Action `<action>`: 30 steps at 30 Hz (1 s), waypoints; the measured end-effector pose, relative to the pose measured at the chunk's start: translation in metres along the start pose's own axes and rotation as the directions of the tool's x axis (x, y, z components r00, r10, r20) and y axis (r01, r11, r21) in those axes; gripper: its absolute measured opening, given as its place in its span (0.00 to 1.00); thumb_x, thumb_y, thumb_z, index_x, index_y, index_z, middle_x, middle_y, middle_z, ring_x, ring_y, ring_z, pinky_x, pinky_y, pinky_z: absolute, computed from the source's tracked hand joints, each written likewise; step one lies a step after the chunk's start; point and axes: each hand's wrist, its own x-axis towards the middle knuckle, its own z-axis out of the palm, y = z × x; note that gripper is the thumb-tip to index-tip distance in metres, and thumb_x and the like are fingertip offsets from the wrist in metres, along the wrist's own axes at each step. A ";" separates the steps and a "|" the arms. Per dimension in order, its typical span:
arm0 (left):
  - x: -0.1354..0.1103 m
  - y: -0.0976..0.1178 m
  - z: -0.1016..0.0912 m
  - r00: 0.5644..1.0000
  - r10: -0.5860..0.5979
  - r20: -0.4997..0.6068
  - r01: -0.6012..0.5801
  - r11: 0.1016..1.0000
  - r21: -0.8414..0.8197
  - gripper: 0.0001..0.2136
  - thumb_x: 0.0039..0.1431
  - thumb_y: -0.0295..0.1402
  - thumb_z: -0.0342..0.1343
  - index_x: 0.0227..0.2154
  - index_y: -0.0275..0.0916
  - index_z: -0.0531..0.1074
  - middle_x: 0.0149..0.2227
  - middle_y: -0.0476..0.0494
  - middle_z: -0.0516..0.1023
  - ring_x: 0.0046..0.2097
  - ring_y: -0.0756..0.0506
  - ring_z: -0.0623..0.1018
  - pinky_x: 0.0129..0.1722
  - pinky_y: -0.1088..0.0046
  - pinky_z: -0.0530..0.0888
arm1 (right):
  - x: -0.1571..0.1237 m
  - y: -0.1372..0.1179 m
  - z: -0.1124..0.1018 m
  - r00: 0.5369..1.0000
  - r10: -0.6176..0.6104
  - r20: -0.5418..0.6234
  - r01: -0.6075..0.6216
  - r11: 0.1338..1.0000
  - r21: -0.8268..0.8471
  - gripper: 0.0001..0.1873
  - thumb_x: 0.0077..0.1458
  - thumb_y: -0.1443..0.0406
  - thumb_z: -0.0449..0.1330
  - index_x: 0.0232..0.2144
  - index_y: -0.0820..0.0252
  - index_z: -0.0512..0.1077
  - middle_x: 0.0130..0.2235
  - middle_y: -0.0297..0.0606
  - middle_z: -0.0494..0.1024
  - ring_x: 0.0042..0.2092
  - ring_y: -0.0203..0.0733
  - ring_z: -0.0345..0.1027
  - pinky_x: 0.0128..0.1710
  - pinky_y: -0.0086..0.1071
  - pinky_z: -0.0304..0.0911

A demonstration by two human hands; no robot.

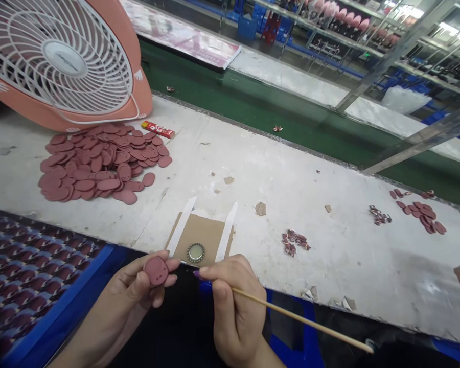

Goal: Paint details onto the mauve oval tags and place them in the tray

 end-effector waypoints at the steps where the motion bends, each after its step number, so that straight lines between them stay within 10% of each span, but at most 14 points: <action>1: 0.000 -0.001 0.002 1.000 0.005 0.025 -0.005 1.000 0.012 0.15 0.48 0.44 0.69 0.38 0.45 0.84 0.38 0.42 0.86 0.28 0.51 0.78 0.30 0.79 0.76 | 0.000 -0.006 -0.001 1.000 -0.013 -0.013 0.013 0.999 0.052 0.13 0.69 0.68 0.47 0.43 0.62 0.72 0.35 0.40 0.77 0.36 0.40 0.70 0.34 0.35 0.66; 30: -0.003 0.000 0.002 0.996 0.058 0.062 -0.060 0.997 0.044 0.10 0.52 0.39 0.68 0.38 0.45 0.84 0.35 0.45 0.86 0.26 0.52 0.78 0.30 0.79 0.78 | 0.005 -0.001 0.007 0.991 -0.123 0.056 0.128 0.987 -0.094 0.11 0.69 0.71 0.49 0.44 0.64 0.71 0.37 0.39 0.77 0.38 0.38 0.71 0.37 0.34 0.66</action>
